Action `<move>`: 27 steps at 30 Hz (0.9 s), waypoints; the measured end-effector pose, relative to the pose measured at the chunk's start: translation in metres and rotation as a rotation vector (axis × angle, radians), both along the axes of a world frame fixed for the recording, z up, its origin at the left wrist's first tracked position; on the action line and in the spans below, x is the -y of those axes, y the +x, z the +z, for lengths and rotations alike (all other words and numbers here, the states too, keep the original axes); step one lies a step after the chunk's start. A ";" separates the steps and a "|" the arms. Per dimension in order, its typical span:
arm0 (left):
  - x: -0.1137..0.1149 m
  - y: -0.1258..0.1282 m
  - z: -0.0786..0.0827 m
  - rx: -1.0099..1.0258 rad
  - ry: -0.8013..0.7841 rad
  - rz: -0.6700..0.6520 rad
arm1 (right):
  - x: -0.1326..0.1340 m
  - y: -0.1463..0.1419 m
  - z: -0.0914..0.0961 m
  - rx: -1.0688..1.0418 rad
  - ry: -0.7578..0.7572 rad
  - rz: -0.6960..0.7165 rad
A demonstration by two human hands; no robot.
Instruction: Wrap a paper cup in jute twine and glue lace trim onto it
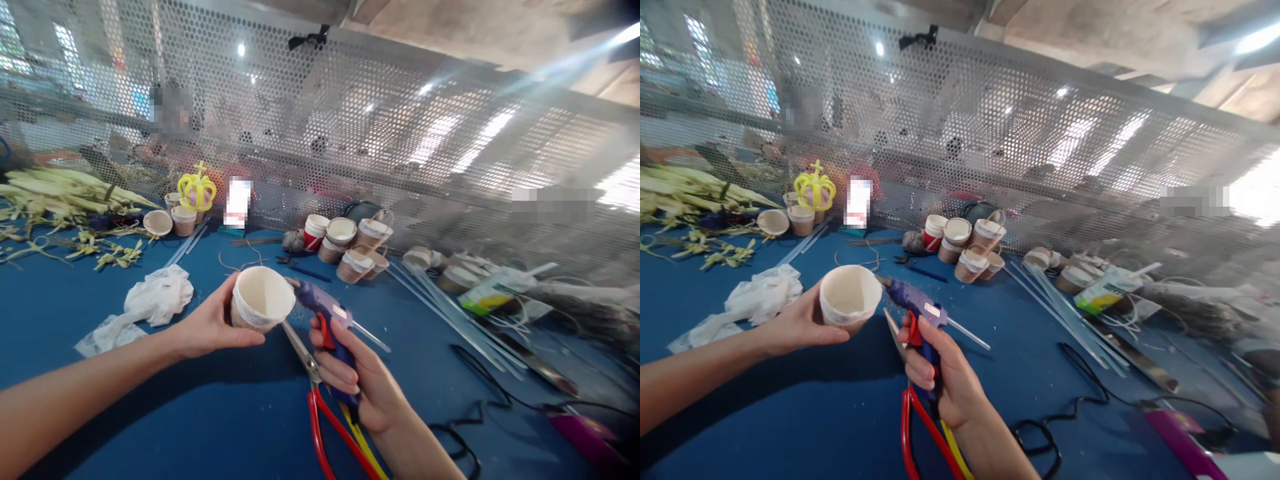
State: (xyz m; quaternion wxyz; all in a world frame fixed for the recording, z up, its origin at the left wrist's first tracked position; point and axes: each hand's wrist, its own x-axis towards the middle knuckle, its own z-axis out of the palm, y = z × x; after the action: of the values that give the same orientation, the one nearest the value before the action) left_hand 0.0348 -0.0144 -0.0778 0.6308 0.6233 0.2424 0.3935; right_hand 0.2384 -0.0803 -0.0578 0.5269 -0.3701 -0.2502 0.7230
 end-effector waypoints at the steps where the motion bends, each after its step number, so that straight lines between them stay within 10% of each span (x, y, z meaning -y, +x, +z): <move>1: 0.000 0.000 0.000 -0.006 0.001 0.005 | 0.000 0.000 0.000 0.013 0.008 -0.003; 27: -0.004 0.000 -0.003 -0.264 0.226 0.155 | 0.007 0.009 0.014 1.170 0.272 -0.049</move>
State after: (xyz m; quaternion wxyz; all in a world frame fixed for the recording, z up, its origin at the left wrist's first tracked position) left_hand 0.0347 -0.0107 -0.0807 0.4870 0.7160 0.3247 0.3805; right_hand 0.2477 -0.0876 -0.0435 0.3610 -0.6417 -0.5802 0.3483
